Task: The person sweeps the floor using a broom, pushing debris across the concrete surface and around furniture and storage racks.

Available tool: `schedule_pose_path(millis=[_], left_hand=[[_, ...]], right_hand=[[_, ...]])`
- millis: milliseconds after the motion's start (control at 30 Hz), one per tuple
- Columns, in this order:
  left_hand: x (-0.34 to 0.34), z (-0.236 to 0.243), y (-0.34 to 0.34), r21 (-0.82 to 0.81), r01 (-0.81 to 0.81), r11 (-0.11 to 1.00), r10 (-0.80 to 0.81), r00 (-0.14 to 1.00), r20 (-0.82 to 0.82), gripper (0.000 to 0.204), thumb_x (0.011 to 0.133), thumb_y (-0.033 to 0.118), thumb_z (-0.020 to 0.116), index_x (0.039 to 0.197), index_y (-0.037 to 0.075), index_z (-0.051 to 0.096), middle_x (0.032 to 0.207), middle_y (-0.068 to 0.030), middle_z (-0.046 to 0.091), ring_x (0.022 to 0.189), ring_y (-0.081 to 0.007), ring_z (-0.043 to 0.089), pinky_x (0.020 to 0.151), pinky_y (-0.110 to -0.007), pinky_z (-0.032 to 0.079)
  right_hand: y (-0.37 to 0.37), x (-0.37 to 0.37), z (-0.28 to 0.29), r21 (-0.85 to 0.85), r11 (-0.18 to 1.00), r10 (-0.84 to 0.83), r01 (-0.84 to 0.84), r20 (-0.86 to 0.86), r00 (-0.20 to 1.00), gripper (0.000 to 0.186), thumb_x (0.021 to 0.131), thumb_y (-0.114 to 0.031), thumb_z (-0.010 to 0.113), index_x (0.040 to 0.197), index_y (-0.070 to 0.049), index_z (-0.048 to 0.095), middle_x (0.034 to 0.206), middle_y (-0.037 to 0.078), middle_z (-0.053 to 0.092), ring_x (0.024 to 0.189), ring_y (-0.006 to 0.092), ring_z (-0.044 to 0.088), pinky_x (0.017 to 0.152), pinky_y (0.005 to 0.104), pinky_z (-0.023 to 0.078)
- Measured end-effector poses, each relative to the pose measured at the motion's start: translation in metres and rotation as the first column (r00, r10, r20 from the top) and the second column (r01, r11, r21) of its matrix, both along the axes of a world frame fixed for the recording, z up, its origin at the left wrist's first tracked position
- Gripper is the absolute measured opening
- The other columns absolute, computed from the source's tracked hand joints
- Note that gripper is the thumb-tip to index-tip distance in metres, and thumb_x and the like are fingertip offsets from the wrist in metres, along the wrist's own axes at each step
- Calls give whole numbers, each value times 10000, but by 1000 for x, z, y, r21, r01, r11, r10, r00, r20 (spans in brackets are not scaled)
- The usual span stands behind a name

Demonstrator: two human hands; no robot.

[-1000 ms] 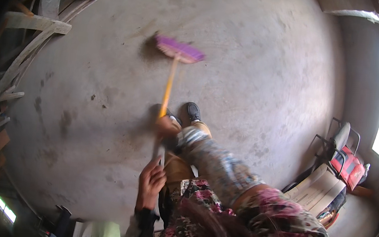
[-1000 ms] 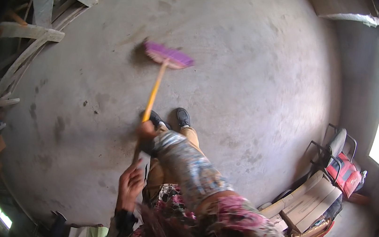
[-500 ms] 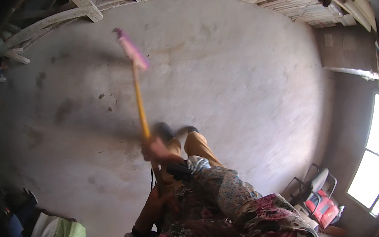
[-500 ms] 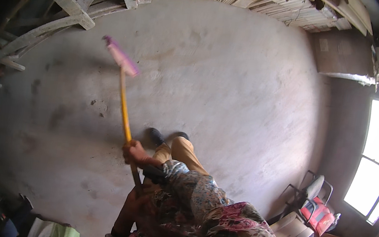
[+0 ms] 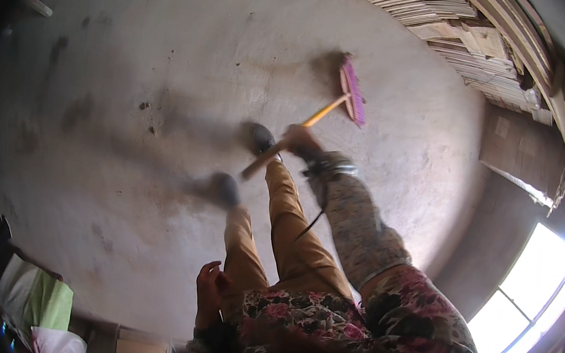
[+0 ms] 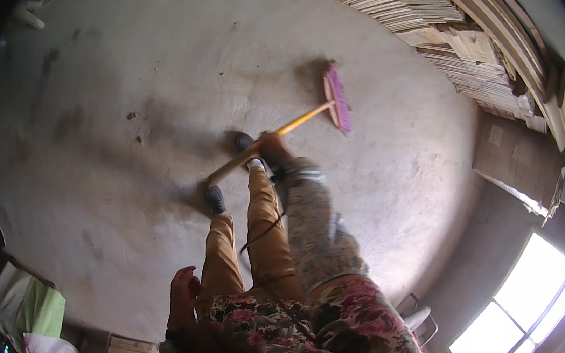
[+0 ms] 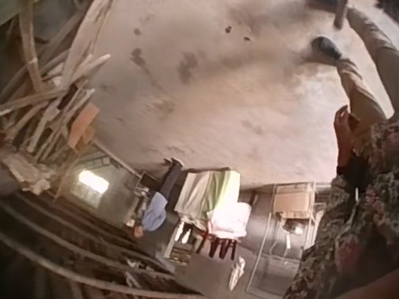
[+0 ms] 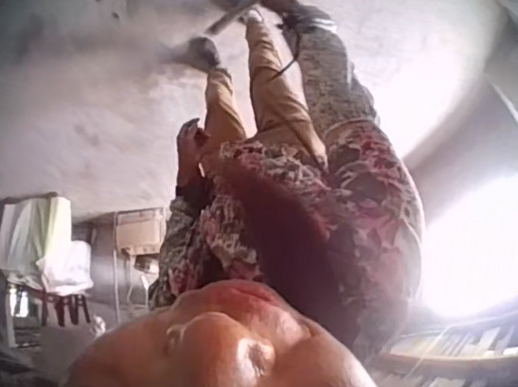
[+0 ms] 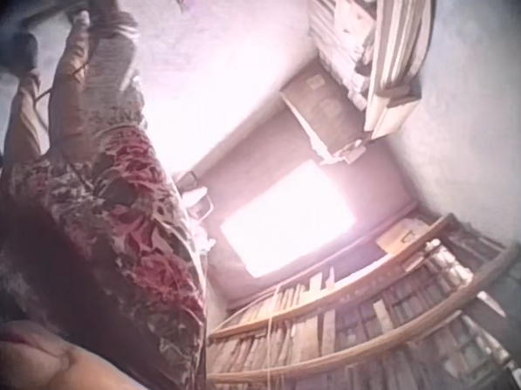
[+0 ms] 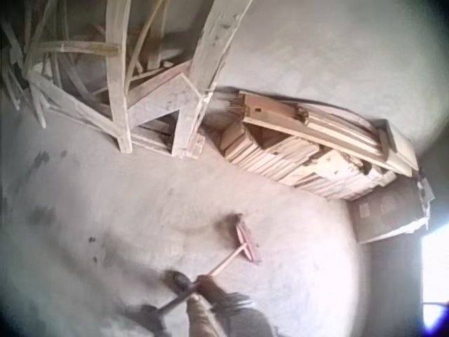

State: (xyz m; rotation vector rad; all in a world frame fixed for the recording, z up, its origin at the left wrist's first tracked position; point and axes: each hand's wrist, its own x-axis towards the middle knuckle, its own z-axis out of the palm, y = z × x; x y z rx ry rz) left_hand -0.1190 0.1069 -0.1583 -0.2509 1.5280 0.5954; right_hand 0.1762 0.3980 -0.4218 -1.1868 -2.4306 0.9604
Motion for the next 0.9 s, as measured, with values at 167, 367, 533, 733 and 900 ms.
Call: schedule_pose_path(millis=[167, 367, 533, 733, 900], left_hand=[[33, 8, 2, 8, 88, 996, -87, 994, -70, 251, 876, 164, 469, 1061, -1, 507, 629, -52, 534, 578, -140, 539, 557, -262, 459], [68, 26, 62, 62, 349, 935, -320, 906, -277, 162, 835, 119, 493, 949, 16, 544, 627, -52, 538, 548, -158, 525, 532, -281, 444], [81, 5, 65, 3, -60, 998, 60, 998, -22, 177, 833, 122, 504, 976, 23, 538, 610, -28, 522, 500, -126, 486, 494, -264, 436], [89, -5, 63, -10, -58, 998, 57, 993, -104, 217, 844, 157, 497, 1011, 20, 517, 624, -37, 536, 501, -135, 530, 489, -263, 473], [105, -2, 64, -104, -264, 959, 265, 964, -4, 188, 859, 120, 477, 1029, 48, 510, 618, -16, 495, 502, -112, 476, 483, -250, 455]], right_hand=[[-77, -220, 86, -966, 227, -638, 119, -56, 768, 192, 810, -238, 558, 729, -107, 443, 587, 47, 443, 480, 171, 474, 403, 325, 393], [-28, -304, 192, -990, 15, -713, -137, -107, 693, 124, 833, -224, 504, 797, -135, 427, 609, 18, 432, 495, 183, 484, 434, 333, 404], [47, -163, 192, -686, -238, -858, -688, -183, 480, 172, 839, -188, 481, 700, -112, 414, 587, -31, 361, 467, 130, 413, 432, 324, 366], [133, -7, 203, -879, 476, -386, -2, -211, 898, 127, 831, -87, 525, 713, -46, 498, 536, 16, 457, 418, 120, 459, 343, 264, 349], [238, 10, 116, -911, 219, -565, 350, 174, 806, 177, 707, -104, 602, 564, -75, 501, 480, 38, 472, 469, 224, 514, 526, 366, 429]])
